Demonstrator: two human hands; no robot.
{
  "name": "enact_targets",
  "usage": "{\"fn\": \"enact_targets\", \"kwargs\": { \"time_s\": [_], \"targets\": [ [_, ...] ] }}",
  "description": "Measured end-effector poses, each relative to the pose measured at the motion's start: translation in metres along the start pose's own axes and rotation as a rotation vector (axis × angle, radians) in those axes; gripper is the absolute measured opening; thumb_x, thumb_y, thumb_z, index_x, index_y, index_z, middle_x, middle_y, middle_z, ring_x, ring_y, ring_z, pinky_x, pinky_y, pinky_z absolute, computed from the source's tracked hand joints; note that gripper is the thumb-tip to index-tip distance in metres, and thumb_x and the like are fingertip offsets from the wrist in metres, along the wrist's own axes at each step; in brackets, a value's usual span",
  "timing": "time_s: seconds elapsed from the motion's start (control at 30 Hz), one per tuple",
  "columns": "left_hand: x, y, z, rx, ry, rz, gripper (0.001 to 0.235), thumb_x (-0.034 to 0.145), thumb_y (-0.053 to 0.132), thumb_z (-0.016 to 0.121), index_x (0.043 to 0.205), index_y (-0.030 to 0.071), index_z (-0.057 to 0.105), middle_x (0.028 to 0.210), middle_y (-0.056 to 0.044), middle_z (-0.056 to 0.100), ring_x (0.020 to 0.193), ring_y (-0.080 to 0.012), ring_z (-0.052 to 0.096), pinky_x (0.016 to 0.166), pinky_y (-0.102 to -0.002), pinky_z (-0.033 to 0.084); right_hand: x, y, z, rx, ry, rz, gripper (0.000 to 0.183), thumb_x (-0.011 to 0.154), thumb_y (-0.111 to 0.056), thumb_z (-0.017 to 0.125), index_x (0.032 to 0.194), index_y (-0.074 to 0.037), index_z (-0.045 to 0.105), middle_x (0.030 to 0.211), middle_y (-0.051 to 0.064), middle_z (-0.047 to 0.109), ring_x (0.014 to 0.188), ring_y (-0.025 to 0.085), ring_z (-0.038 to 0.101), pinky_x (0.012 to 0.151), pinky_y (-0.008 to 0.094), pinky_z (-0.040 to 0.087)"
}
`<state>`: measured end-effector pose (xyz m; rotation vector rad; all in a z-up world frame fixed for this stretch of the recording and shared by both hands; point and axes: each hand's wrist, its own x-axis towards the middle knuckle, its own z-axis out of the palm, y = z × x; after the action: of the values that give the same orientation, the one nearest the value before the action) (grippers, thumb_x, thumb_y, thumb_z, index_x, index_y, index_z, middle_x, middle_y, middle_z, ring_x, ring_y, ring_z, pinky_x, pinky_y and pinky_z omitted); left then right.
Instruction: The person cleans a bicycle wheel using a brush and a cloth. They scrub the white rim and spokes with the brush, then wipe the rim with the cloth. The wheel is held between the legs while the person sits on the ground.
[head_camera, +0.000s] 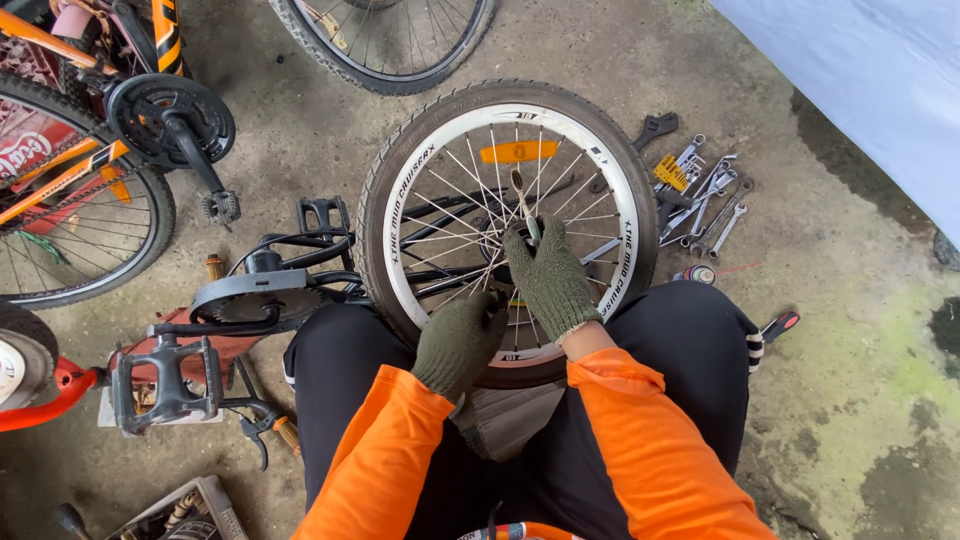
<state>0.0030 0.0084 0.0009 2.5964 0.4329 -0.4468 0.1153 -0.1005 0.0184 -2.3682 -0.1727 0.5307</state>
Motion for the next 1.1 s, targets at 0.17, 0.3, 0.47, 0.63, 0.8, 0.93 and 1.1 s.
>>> {"fn": "enact_targets", "kwargs": {
  "time_s": [0.17,0.3,0.47,0.63,0.8,0.93,1.1],
  "targets": [
    [0.023,-0.025,0.02,-0.305,0.205,-0.156,0.043,0.065,0.085,0.068,0.105,0.077,0.052,0.097,0.048,0.062,0.083,0.0151,0.071,0.048,-0.008,0.058,-0.001,0.001,-0.013,0.04,-0.053,-0.104,0.063,0.099,-0.052,0.045,0.142,-0.005,0.04,0.105,0.016,0.071,0.085,0.035,0.075,0.072,0.048,0.061],
    [-0.007,0.0,-0.043,-0.48,0.108,-0.016,0.037,0.1,0.042,0.055,0.127,0.023,0.073,0.104,0.005,0.072,0.097,-0.0105,0.071,0.092,-0.026,0.056,-0.003,-0.002,-0.017,0.008,-0.015,-0.123,0.06,0.1,-0.051,0.046,0.136,-0.004,0.046,0.104,0.019,0.071,0.082,0.036,0.075,0.069,0.047,0.062],
    [-0.007,0.005,-0.046,-1.017,0.345,-0.143,0.025,0.093,0.018,0.067,0.109,0.001,0.075,0.078,-0.004,0.071,0.068,-0.0107,0.062,0.062,-0.022,0.05,0.005,0.008,-0.012,-0.119,0.013,-0.122,0.061,0.103,-0.056,0.046,0.142,-0.01,0.043,0.109,0.024,0.071,0.104,0.046,0.07,0.085,0.062,0.056],
    [0.031,-0.031,-0.01,-0.92,0.37,-0.113,0.031,0.09,0.057,0.069,0.119,0.047,0.073,0.103,0.017,0.079,0.094,-0.0051,0.078,0.08,-0.026,0.065,0.0,0.025,-0.011,-0.604,0.393,-0.659,0.019,0.096,-0.024,0.064,0.111,-0.014,0.069,0.08,0.018,0.069,0.076,0.039,0.074,0.05,0.045,0.059],
    [0.029,-0.011,-0.042,-1.171,0.461,-0.037,0.027,0.1,0.032,0.068,0.116,0.012,0.077,0.081,-0.013,0.076,0.071,-0.0177,0.071,0.065,-0.03,0.06,-0.005,0.004,-0.019,-0.217,0.436,-0.421,0.034,0.106,-0.04,0.053,0.108,-0.011,0.069,0.077,0.014,0.071,0.071,0.033,0.072,0.055,0.044,0.057],
    [0.044,-0.011,-0.056,-1.365,0.471,0.0,0.025,0.1,0.025,0.069,0.119,0.011,0.075,0.098,-0.014,0.078,0.069,-0.017,0.069,0.061,-0.025,0.061,-0.011,-0.002,-0.018,-0.01,0.592,-0.634,0.021,0.107,-0.022,0.06,0.108,-0.005,0.072,0.089,0.022,0.072,0.088,0.043,0.071,0.068,0.048,0.059],
    [0.059,0.0,-0.078,-1.602,0.441,0.091,0.034,0.099,0.022,0.069,0.127,0.002,0.069,0.1,-0.018,0.075,0.074,-0.0193,0.071,0.062,-0.026,0.062,-0.017,-0.016,-0.024,0.092,0.445,-0.592,0.026,0.102,-0.027,0.065,0.122,-0.013,0.071,0.099,0.018,0.074,0.1,0.041,0.071,0.077,0.048,0.059]
  ]
}}
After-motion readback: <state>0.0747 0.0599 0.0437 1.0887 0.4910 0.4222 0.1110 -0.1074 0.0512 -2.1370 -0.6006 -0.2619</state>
